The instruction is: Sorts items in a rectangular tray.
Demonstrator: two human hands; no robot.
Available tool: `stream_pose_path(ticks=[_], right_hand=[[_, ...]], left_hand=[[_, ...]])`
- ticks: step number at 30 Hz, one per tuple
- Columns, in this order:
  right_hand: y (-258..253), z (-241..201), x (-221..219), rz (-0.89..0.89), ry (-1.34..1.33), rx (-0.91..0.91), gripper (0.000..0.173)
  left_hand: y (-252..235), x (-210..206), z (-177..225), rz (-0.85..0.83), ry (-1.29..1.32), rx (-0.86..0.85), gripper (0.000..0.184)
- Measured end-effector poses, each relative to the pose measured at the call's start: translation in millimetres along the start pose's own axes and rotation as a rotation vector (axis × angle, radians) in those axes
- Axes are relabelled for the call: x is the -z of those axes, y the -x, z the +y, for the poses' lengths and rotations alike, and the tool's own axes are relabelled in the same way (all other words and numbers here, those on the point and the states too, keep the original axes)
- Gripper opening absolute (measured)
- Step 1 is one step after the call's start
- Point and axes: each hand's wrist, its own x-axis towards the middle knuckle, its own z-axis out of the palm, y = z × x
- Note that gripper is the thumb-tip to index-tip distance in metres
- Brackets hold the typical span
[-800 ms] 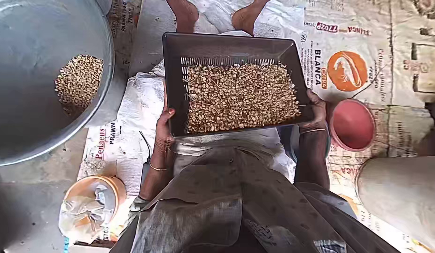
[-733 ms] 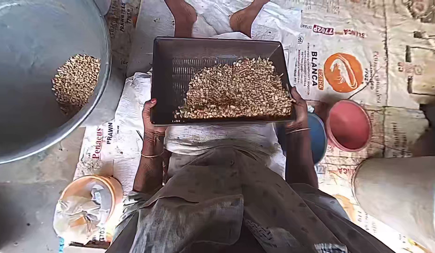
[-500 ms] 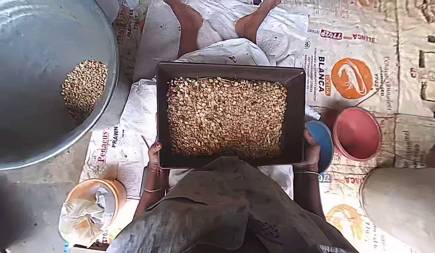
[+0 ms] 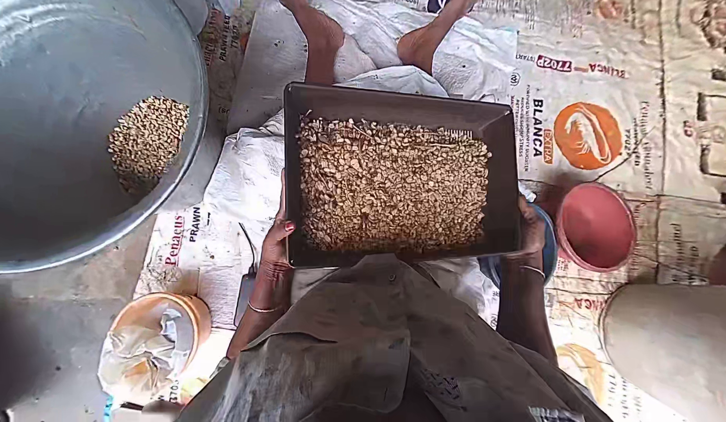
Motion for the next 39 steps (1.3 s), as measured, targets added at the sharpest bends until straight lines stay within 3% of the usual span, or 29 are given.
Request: stream_pose_path(ticks=[1,2,4,8,11,13,15,17,20,24,29,31,34,36,38,39], right_hand=[[-23,-5,0,-0.016,-0.008,0.01,0.04],[-44,-4,-6,-0.028,-0.011,0.01,0.038],[-57,13,-20,-0.043,0.023,0.001,0.035],[14,61,-36,0.092,0.201,-0.026,0.038],[34,61,-22,0.09,0.302,-0.037,0.036],[30,52,-22,0.07,0.547,-0.048,0.04],[19,42,-22,0.023,0.886,0.007,0.041],[6,36,-23,-0.039,1.275,0.142,0.037],[-4,35,-32,-0.007,1.565,0.112,0.039],[9,37,-32,0.042,1.567,0.119,0.036],[21,50,-15,0.08,1.401,0.306,0.033],[17,47,-3,0.07,1.326,0.392,0.046],[15,35,22,0.25,1.275,0.513,0.054],[18,31,46,0.383,1.357,0.388,0.053],[27,31,59,0.388,1.495,0.061,0.074],[32,34,58,0.371,1.544,-0.11,0.072]], left_hand=[[-15,-13,2,-0.052,-0.061,-0.005,0.07],[-31,-17,4,-0.04,-0.074,-0.012,0.064],[-51,7,3,0.06,0.008,0.001,0.031],[-21,78,3,0.164,-0.025,-0.018,0.022],[16,79,-7,0.209,-0.127,0.005,0.041],[16,72,-2,0.169,-0.227,0.007,0.065],[15,60,11,0.141,-0.362,0.044,0.076],[11,45,24,0.172,-0.503,0.108,0.075],[-4,46,32,0.217,-0.748,0.187,0.06],[-19,40,38,0.215,-1.058,0.183,0.047],[-27,33,32,0.14,-1.12,0.081,0.055],[-26,24,27,0.162,-1.142,0.091,0.053],[-18,20,14,0.183,-1.161,0.092,0.056],[-14,24,10,0.192,-1.217,0.109,0.058],[-17,24,13,0.217,-1.396,0.188,0.057],[-21,19,17,0.237,-1.527,0.259,0.056]])
